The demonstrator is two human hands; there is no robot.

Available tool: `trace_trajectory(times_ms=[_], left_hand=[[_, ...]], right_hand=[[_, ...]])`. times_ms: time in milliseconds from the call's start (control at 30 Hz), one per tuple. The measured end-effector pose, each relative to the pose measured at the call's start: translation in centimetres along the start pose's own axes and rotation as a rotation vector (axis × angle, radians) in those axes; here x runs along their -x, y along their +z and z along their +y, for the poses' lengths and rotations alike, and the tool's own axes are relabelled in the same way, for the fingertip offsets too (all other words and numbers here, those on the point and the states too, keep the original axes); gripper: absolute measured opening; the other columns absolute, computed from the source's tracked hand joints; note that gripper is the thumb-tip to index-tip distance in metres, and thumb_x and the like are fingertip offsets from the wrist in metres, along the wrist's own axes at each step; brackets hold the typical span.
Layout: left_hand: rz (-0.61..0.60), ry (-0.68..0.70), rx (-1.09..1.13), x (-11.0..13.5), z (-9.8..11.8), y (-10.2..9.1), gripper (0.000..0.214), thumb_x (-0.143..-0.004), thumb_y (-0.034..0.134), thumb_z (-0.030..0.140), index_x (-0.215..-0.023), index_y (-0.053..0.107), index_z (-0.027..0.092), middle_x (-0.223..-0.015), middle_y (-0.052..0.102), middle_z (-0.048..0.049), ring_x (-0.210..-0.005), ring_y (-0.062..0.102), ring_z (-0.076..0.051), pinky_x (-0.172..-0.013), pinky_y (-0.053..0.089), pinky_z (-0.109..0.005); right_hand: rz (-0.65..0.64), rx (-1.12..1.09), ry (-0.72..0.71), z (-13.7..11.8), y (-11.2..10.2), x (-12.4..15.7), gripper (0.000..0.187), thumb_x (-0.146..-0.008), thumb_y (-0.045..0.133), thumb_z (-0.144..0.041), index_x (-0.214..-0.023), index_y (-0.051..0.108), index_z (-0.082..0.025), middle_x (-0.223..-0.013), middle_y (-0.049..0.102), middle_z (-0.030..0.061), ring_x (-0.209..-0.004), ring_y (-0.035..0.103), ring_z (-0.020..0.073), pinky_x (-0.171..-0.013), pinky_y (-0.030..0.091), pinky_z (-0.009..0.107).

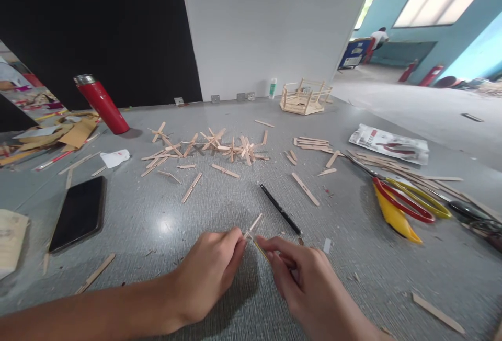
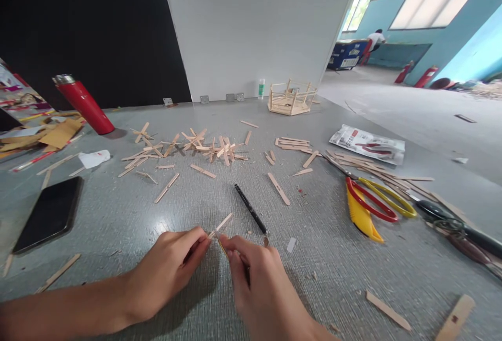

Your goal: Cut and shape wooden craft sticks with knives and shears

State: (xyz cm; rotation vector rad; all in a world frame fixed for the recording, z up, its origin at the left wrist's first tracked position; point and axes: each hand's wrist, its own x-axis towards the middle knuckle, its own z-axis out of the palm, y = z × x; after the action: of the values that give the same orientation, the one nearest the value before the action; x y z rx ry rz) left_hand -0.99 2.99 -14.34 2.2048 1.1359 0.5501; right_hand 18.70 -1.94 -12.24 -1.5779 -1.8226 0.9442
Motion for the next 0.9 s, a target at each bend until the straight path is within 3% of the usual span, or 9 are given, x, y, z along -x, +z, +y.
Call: trace_trajectory(times_ms=[267,467,600,700,900], left_hand=[[0.035,-0.036,-0.016,-0.4,-0.3,0.4,0.030,-0.105,0.040,0.029,-0.076,0.043,0.022,-0.060,0.044,0.0070,-0.051,0.037,-0.011,-0.054,0.025,-0.026],[0.096,-0.061,-0.002,-0.7,-0.3,0.3,0.034,-0.104,0.043,0.028,-0.071,0.041,0.022,-0.056,0.041,0.0081,-0.049,0.035,-0.009,-0.052,0.024,-0.024],[0.108,-0.059,0.007,-0.7,-0.1,0.1,0.035,-0.106,0.042,0.031,-0.072,0.044,0.021,-0.056,0.042,0.0082,-0.048,0.035,-0.009,-0.051,0.024,-0.024],[0.097,-0.044,0.005,-0.6,-0.1,0.1,0.033,-0.106,0.041,0.031,-0.075,0.046,0.022,-0.057,0.046,0.0074,-0.049,0.039,-0.009,-0.052,0.025,-0.024],[0.062,0.000,-0.010,-0.3,-0.4,0.5,0.029,-0.107,0.043,0.031,-0.080,0.051,0.022,-0.063,0.053,0.0058,-0.052,0.044,-0.011,-0.054,0.029,-0.025]], right_hand=[[0.038,-0.023,0.014,0.7,0.5,-0.1,0.036,-0.104,0.041,-0.035,-0.099,0.073,-0.019,-0.072,0.067,0.0044,-0.061,0.043,0.0159,-0.055,0.036,0.028],[0.048,0.014,-0.036,0.9,0.5,0.8,0.037,-0.106,0.038,-0.035,-0.092,0.070,-0.020,-0.069,0.065,0.0033,-0.060,0.045,0.0151,-0.054,0.035,0.028],[0.092,0.004,0.012,1.3,0.0,0.5,0.043,-0.105,0.039,-0.038,-0.112,0.075,-0.015,-0.056,0.046,-0.0028,-0.050,0.031,0.0140,-0.045,0.023,0.027],[0.107,0.007,-0.037,1.3,-0.1,0.2,0.047,-0.106,0.038,-0.038,-0.121,0.074,-0.012,-0.053,0.038,-0.0056,-0.048,0.025,0.0138,-0.044,0.020,0.027],[0.148,0.088,-0.151,0.9,0.1,-0.1,0.043,-0.106,0.039,-0.029,-0.118,0.078,-0.016,-0.049,0.046,-0.0055,-0.041,0.031,0.0123,-0.042,0.024,0.027]])
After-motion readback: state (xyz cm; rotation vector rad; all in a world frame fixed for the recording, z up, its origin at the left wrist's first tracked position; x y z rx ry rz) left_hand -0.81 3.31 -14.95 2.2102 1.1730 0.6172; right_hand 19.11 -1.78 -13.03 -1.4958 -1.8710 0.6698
